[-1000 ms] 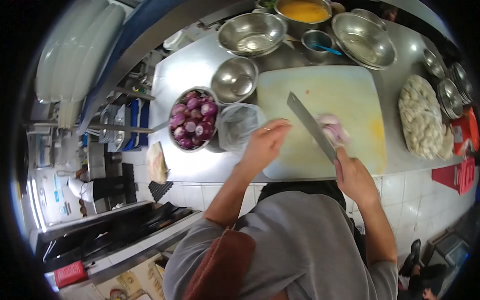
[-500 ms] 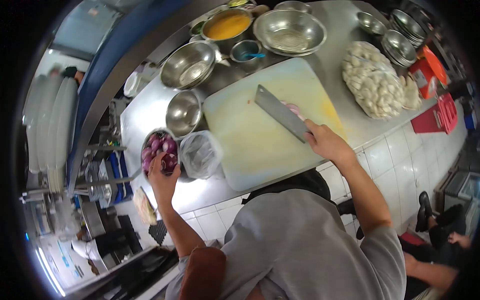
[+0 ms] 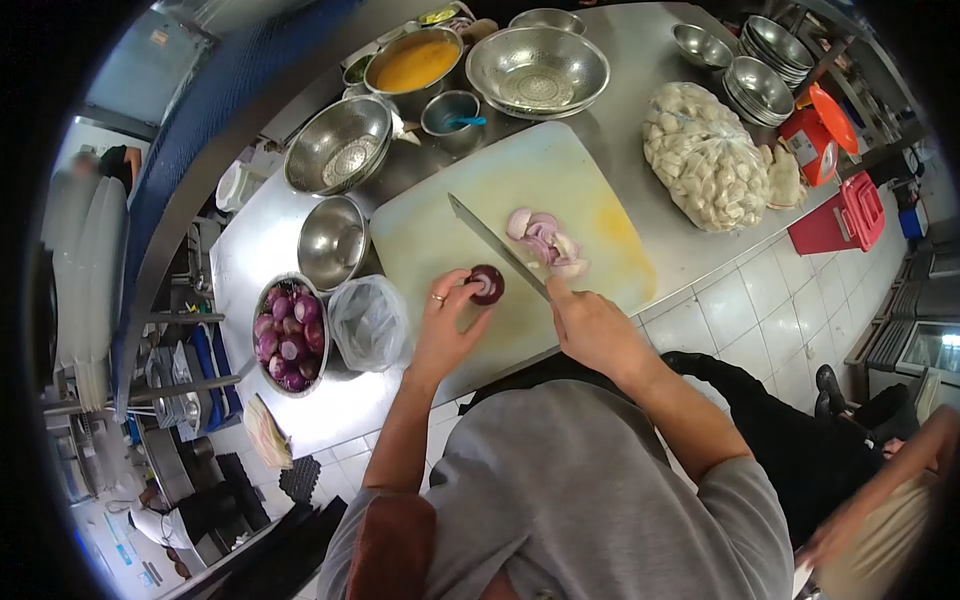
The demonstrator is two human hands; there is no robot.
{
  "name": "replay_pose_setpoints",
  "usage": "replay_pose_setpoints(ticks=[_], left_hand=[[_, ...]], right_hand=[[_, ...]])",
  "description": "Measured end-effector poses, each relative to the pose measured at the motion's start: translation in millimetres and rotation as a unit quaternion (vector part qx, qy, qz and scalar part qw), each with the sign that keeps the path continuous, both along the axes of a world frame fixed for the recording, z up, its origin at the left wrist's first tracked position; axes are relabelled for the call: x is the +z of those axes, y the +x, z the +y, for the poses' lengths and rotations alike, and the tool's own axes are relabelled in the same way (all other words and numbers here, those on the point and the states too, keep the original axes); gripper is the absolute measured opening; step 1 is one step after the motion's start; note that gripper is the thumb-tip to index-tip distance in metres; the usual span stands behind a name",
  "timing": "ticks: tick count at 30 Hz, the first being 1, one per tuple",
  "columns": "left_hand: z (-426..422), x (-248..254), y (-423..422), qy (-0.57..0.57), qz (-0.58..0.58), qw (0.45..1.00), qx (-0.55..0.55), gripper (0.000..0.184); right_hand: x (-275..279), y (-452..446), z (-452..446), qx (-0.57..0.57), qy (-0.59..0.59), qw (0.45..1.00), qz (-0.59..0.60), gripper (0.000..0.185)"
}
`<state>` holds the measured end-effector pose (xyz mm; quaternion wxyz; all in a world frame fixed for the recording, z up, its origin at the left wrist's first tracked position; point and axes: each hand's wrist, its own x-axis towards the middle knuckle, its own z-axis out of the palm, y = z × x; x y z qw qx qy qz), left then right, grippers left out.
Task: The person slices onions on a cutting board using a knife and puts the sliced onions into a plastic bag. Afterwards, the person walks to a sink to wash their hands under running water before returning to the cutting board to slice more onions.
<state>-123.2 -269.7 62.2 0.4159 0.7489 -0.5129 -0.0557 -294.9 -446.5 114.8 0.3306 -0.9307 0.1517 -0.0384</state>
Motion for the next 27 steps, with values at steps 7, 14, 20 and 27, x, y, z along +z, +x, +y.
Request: replay_pose_setpoints(ticks=[7, 14, 20, 27], left_hand=[[-3.4, -6.3, 12.8, -0.007, -0.019, 1.000, -0.023, 0.029], [-3.4, 1.9, 12.1, -0.012, -0.010, 1.000, -0.020, 0.026], [-1.7, -1.7, 14.7, -0.028, -0.001, 0.999, -0.023, 0.025], [-2.1, -11.1, 22.3, -0.058, 0.049, 0.996, -0.041, 0.026]], right_hand=[[30.7, 6.5, 5.3, 0.097, -0.025, 0.993, 0.067, 0.026], [40.5, 8.2, 10.1, 0.091, -0.047, 0.989, 0.103, 0.027], [46.9, 5.4, 25.1, 0.076, -0.041, 0.987, 0.133, 0.023], [57.1, 9.1, 33.5, 0.058, -0.045, 0.979, 0.189, 0.029]])
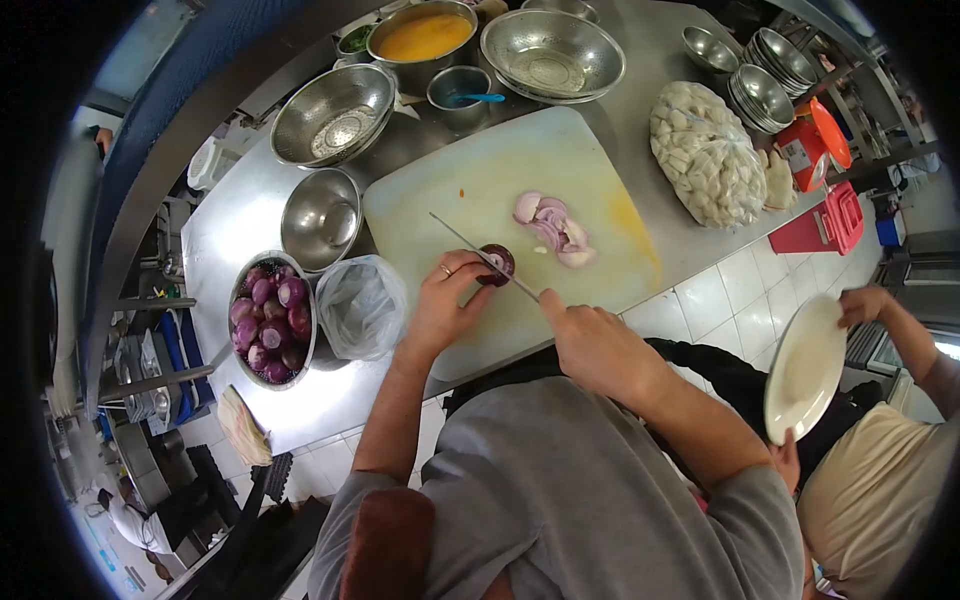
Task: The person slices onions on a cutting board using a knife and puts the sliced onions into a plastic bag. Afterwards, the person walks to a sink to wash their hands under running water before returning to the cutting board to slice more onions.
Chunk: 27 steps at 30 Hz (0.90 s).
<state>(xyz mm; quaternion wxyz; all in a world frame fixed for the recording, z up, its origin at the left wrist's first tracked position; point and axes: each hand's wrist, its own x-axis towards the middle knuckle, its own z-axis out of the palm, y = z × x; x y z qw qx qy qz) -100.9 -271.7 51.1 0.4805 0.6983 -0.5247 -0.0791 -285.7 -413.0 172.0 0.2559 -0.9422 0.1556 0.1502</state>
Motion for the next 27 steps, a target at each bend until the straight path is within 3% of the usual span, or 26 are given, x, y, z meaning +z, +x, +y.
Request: replay_pose_setpoints(ticks=[8, 12, 14, 17, 22, 27], left_hand=[[4.3, -3.2, 6.8, -0.009, 0.034, 0.999, -0.009, 0.028], [8.5, -6.0, 12.6, 0.002, 0.022, 0.999, 0.031, 0.029], [8.7, -7.3, 18.5, 0.009, -0.006, 0.999, 0.047, 0.029], [9.1, -8.3, 24.2, 0.023, -0.036, 0.998, 0.048, 0.029], [-1.1, -11.0, 12.5, 0.007, 0.014, 0.999, 0.032, 0.029], [-0.2, -7.5, 9.6, 0.004, -0.027, 0.999, 0.030, 0.026]], right_hand=[[-3.7, 15.4, 1.6, 0.013, 0.008, 1.000, 0.003, 0.029], [-32.4, 29.0, 6.6, -0.008, 0.028, 1.000, 0.008, 0.026], [-43.4, 33.6, 14.3, 0.007, -0.013, 0.998, -0.055, 0.024], [-36.6, 37.2, 8.5, 0.000, -0.010, 0.998, -0.067, 0.026], [-29.9, 35.5, -9.0, 0.038, -0.027, 0.996, -0.071, 0.033], [-82.8, 37.2, -4.5, 0.022, -0.025, 0.996, -0.085, 0.038]])
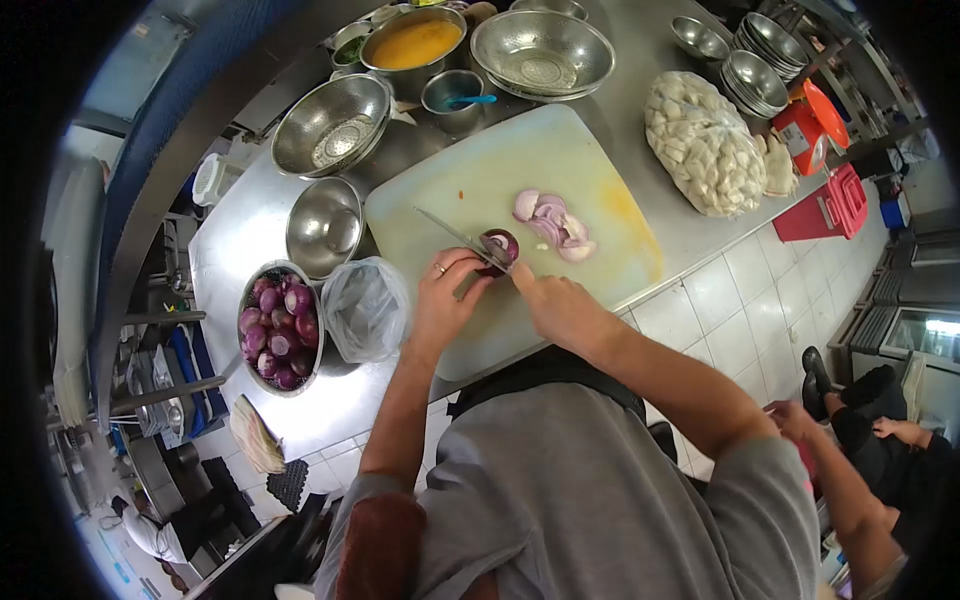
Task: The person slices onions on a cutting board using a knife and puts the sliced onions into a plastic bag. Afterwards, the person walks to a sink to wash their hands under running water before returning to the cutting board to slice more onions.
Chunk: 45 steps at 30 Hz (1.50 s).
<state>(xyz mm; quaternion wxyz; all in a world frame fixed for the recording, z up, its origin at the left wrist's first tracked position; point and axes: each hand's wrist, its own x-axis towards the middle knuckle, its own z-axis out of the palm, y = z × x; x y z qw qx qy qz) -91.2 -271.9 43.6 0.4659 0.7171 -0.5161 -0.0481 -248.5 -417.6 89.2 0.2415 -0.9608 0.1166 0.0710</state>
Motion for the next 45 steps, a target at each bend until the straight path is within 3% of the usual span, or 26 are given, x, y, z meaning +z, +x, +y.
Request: replay_pose_setpoints(ticks=[3, 5, 8, 12, 17, 20, 21, 23, 25, 27, 29, 34, 39, 45], left_hand=[[-1.5, 0.1, -9.5, -0.004, 0.007, 1.000, 0.021, 0.028], [-10.8, 3.0, -10.5, -0.006, -0.010, 0.999, 0.041, 0.031], [-24.3, -0.2, -10.6, 0.045, 0.026, 0.994, 0.094, 0.040], [-28.0, -8.8, -6.2, -0.001, 0.113, 0.977, 0.180, 0.040], [14.5, 14.8, -19.2, 0.078, 0.249, 0.915, 0.307, 0.036], [26.1, 22.1, -43.3, 0.224, 0.154, 0.923, 0.270, 0.030], [26.3, 23.7, -47.6, 0.228, 0.153, 0.920, 0.280, 0.030], [25.4, 24.5, -52.6, 0.238, 0.029, 0.931, 0.275, 0.036], [25.2, 26.7, -50.9, 0.248, 0.053, 0.930, 0.267, 0.037], [22.7, 30.9, -49.7, 0.260, 0.080, 0.927, 0.258, 0.038], [4.0, 37.3, -55.1, 0.202, 0.088, 0.965, 0.146, 0.035], [-21.8, 24.1, -73.9, 0.172, 0.131, 0.963, 0.164, 0.034], [-27.6, 27.3, -70.7, 0.171, 0.015, 0.977, 0.129, 0.031], [-32.2, 30.3, -65.7, 0.185, 0.017, 0.976, 0.118, 0.026]], right_hand=[[-6.9, -7.5, -11.0, -0.014, 0.015, 0.998, -0.054, 0.033], [-1.8, -3.6, -28.1, -0.027, 0.097, 0.991, -0.093, 0.030], [14.9, -1.1, -56.0, -0.041, 0.120, 0.989, -0.075, 0.028], [34.2, -9.6, -86.4, -0.048, 0.168, 0.976, -0.126, 0.027], [47.0, -51.1, -116.6, -0.044, 0.255, 0.966, -0.013, 0.025], [42.1, -66.8, -120.8, 0.067, 0.222, 0.971, 0.056, 0.029], [36.9, -65.7, -122.4, 0.077, 0.228, 0.969, 0.056, 0.029], [17.6, -60.5, -121.4, 0.127, 0.208, 0.966, 0.086, 0.030], [1.6, -51.1, -133.8, 0.159, 0.212, 0.960, 0.089, 0.031], [-2.5, -46.0, -140.9, 0.092, 0.221, 0.970, 0.044, 0.032], [-2.2, -45.3, -146.5, 0.094, 0.206, 0.973, 0.036, 0.033], [14.2, -52.5, -136.2, 0.128, 0.148, 0.979, 0.046, 0.033], [6.7, -56.0, -109.3, 0.159, 0.114, 0.980, -0.024, 0.027], [51.8, -62.7, -108.2, 0.164, 0.108, 0.979, 0.053, 0.030]])
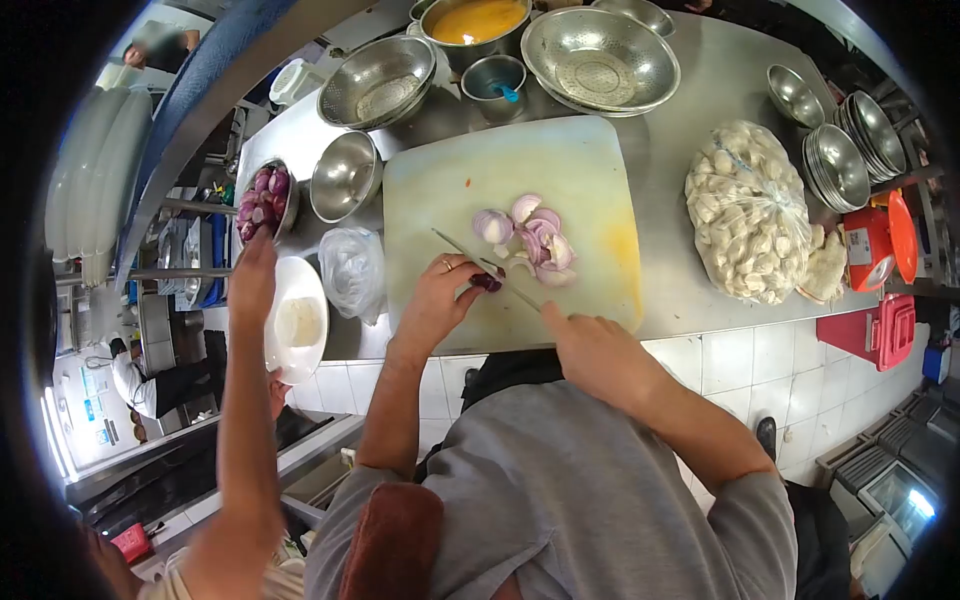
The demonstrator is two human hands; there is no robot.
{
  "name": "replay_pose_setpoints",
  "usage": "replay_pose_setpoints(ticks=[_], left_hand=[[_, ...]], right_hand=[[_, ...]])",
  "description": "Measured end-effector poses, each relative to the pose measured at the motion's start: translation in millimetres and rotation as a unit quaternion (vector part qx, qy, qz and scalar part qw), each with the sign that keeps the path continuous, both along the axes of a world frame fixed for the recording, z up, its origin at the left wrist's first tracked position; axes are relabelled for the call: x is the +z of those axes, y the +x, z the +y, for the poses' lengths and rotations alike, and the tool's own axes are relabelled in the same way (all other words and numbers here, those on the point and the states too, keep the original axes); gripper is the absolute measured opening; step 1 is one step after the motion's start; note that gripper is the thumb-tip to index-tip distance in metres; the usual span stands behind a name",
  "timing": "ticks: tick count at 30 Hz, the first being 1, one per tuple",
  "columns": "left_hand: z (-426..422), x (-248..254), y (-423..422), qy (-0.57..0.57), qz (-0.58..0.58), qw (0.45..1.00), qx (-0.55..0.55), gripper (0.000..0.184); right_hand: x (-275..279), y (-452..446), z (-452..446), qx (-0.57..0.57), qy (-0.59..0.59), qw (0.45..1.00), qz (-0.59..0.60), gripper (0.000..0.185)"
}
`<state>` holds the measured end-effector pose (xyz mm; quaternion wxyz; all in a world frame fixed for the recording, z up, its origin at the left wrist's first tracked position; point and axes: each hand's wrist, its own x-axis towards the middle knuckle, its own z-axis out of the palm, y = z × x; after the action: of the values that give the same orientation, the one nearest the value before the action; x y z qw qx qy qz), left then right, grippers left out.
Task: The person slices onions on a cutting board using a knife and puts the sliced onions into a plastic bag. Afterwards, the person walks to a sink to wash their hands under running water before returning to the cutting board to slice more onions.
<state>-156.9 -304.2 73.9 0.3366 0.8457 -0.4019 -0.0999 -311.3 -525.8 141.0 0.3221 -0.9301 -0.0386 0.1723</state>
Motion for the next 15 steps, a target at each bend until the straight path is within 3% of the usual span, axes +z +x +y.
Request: replay_pose_setpoints(ticks=[4, 9, 13, 15], left_hand=[[-0.7, 2.4, -0.4, -0.022, 0.015, 1.000, 0.008, 0.026], [1.7, -3.2, 3.0, -0.029, 0.002, 1.000, -0.005, 0.027], [2.9, -1.6, 2.8, -0.036, 0.009, 0.999, 0.001, 0.028], [2.3, -3.9, 2.6, -0.047, 0.009, 0.999, 0.002, 0.027]], right_hand=[[14.4, -6.1, -0.6, -0.001, -0.014, 0.999, 0.036, 0.028], [-38.0, 17.0, 17.9, -0.031, 0.012, 0.999, -0.021, 0.026], [-13.1, 20.5, 17.6, -0.034, -0.009, 0.998, -0.044, 0.022], [5.0, 10.8, 16.9, -0.031, -0.012, 0.999, 0.028, 0.026]])
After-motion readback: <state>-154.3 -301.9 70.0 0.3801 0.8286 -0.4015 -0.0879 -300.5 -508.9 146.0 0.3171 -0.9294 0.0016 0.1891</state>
